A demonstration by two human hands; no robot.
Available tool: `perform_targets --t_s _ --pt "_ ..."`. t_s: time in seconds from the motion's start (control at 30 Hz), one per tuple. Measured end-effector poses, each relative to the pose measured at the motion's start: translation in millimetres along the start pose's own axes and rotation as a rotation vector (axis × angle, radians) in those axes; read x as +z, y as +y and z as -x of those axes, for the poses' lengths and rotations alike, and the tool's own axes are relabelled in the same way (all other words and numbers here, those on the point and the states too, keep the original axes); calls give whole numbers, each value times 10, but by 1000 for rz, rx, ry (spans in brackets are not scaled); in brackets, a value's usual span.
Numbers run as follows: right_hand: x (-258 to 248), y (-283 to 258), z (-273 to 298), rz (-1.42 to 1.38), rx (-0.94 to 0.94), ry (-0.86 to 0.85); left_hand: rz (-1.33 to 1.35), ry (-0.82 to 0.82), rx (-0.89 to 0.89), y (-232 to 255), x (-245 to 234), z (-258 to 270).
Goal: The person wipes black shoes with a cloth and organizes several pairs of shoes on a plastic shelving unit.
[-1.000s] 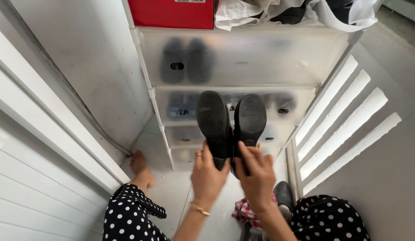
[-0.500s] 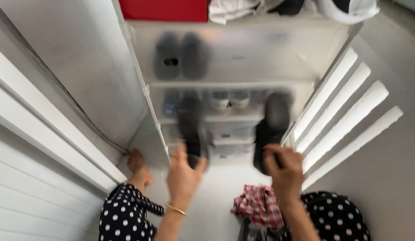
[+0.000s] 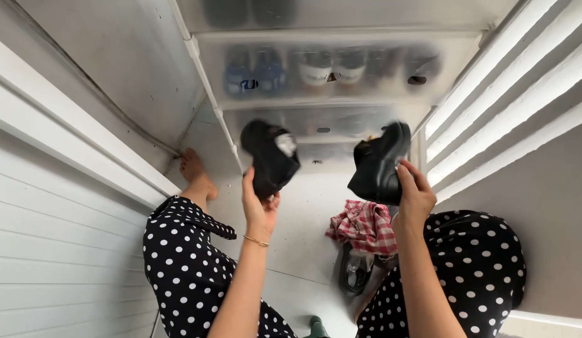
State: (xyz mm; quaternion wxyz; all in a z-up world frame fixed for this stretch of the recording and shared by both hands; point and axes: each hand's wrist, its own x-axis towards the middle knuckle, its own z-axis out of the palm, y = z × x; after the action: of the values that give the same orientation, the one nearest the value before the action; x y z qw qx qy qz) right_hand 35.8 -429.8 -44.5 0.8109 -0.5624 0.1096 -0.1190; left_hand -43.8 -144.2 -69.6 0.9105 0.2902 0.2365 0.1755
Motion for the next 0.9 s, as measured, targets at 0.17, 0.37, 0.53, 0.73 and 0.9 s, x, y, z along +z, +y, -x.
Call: perform_targets --t_s 0.17,0.37,0.53,0.73,0.9 --pt "-193 912 -138 -290 521 173 696 26 -394 -1016 -894 -297" --pt "-383 1954 371 -232 928 77 543 233 -450 -1828 -1832 -190" --pt "-631 2292 644 -378 925 0 191 458 -580 -1906 -2016 -252" --pt "-761 2436 655 -163 1067 -19 -359 452 -595 -1997 -1836 -70" --pt "-698 2398 810 804 795 -233 -679 291 -504 -1940 -1687 61"
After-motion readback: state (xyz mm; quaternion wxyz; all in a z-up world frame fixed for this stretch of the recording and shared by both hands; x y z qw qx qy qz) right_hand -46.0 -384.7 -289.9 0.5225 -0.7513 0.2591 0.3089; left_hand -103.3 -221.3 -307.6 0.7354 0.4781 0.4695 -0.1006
